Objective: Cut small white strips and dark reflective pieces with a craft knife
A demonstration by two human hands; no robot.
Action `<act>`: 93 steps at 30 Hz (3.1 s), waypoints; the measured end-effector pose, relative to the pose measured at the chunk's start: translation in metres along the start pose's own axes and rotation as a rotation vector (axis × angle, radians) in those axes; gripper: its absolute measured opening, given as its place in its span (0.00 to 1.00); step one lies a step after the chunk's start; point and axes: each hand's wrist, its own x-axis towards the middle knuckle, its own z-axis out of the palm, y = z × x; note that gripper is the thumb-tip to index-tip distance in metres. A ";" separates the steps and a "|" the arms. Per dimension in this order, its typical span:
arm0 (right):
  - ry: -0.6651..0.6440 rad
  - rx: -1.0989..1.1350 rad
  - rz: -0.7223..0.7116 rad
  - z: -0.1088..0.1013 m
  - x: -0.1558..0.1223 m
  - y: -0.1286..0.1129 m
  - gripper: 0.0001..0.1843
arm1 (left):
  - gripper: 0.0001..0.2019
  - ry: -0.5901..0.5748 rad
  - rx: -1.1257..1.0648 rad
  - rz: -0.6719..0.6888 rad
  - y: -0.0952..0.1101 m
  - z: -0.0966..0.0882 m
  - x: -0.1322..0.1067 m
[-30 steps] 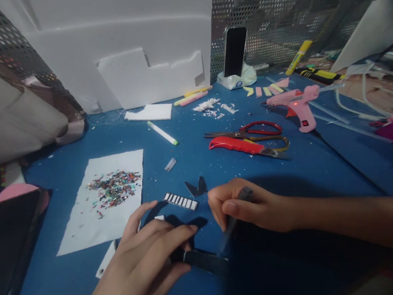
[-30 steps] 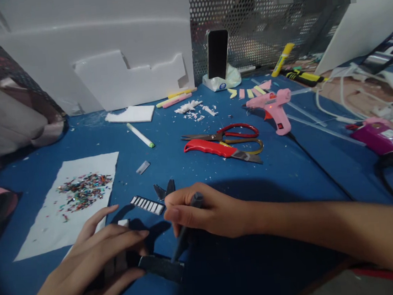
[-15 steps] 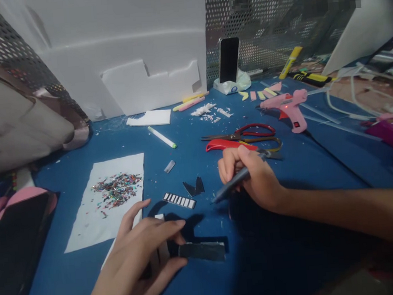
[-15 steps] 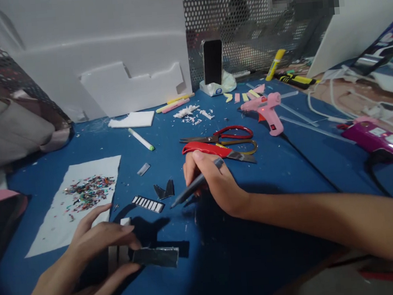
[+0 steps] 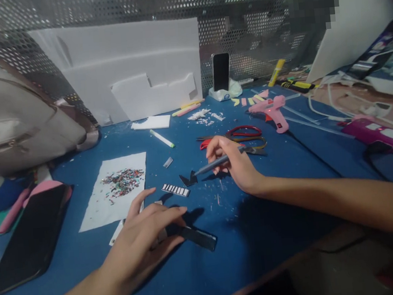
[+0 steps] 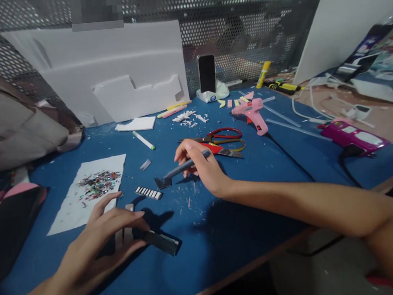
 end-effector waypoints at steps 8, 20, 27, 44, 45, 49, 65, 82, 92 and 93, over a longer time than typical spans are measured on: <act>-0.016 -0.053 -0.045 0.001 -0.001 -0.002 0.22 | 0.24 0.008 0.032 0.003 0.002 0.001 0.000; -0.023 -0.096 -0.108 0.002 -0.002 -0.006 0.21 | 0.24 -0.014 0.057 0.016 0.000 0.001 -0.001; 0.008 -0.108 -0.122 0.002 0.002 -0.001 0.20 | 0.23 -0.031 0.060 0.044 -0.003 0.002 -0.002; -0.051 -0.115 -0.068 0.006 0.001 -0.004 0.21 | 0.20 -0.049 0.111 0.114 0.005 0.000 -0.002; -0.053 -0.117 -0.062 0.006 0.002 -0.004 0.21 | 0.20 -0.045 0.111 0.121 0.007 0.000 -0.002; -0.057 -0.121 -0.040 0.006 0.002 -0.005 0.21 | 0.19 -0.021 0.106 0.143 0.010 -0.002 -0.002; -0.101 0.010 0.064 0.003 -0.001 0.000 0.20 | 0.19 -0.032 0.163 0.107 -0.007 -0.003 -0.002; -0.159 -0.020 0.106 -0.003 -0.007 -0.004 0.17 | 0.17 -0.021 0.182 -0.061 -0.012 -0.001 -0.002; -0.612 0.010 0.327 0.001 -0.013 -0.024 0.09 | 0.16 -0.006 0.134 -0.057 -0.013 -0.001 0.002; -0.623 -0.007 0.365 0.003 -0.014 -0.025 0.09 | 0.16 -0.007 0.133 -0.055 -0.013 -0.001 0.002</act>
